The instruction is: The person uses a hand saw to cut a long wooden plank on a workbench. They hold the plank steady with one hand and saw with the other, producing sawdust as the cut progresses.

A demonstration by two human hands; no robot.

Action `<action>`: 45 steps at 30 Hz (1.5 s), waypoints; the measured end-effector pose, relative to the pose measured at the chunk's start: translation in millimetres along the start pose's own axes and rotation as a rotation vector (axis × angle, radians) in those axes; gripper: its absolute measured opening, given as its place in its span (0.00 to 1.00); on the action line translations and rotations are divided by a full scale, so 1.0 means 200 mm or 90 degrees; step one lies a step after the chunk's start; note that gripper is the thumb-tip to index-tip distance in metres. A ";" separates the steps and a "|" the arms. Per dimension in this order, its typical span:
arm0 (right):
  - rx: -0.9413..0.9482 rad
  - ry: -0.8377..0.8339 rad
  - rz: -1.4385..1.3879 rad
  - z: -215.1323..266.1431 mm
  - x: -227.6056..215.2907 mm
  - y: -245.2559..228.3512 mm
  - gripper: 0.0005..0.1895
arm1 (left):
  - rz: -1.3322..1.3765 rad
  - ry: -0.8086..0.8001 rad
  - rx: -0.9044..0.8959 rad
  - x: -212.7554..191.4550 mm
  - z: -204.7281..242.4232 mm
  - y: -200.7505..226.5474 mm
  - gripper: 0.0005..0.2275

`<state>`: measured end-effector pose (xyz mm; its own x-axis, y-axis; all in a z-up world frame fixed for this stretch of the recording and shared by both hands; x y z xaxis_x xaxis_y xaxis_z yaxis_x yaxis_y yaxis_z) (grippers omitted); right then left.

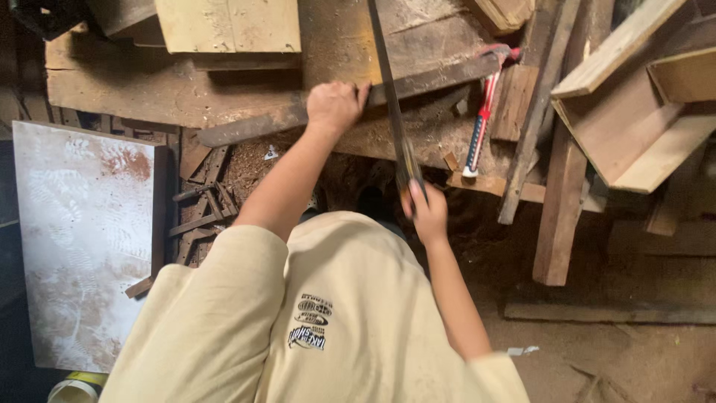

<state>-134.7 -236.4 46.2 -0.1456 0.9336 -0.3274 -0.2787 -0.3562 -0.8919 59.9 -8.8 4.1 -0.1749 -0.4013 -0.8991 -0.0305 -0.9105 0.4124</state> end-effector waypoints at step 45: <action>0.039 -0.015 -0.004 0.06 -0.04 0.04 0.19 | -0.007 0.032 0.025 0.01 0.02 0.02 0.27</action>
<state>-147.1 -246.9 45.9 -0.1661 0.9348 -0.3138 -0.3369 -0.3529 -0.8729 56.1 -12.7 3.9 -0.1247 -0.3965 -0.9095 -0.0704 -0.9108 0.4067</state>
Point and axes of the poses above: each hand's wrist, its own z-axis away from the middle knuckle, its own x-axis out of the palm, y = z × x, the point moved 6 cm from there along -z, towards the middle knuckle, and after that the axes turned 10 degrees about z, right-handed, at the moved point
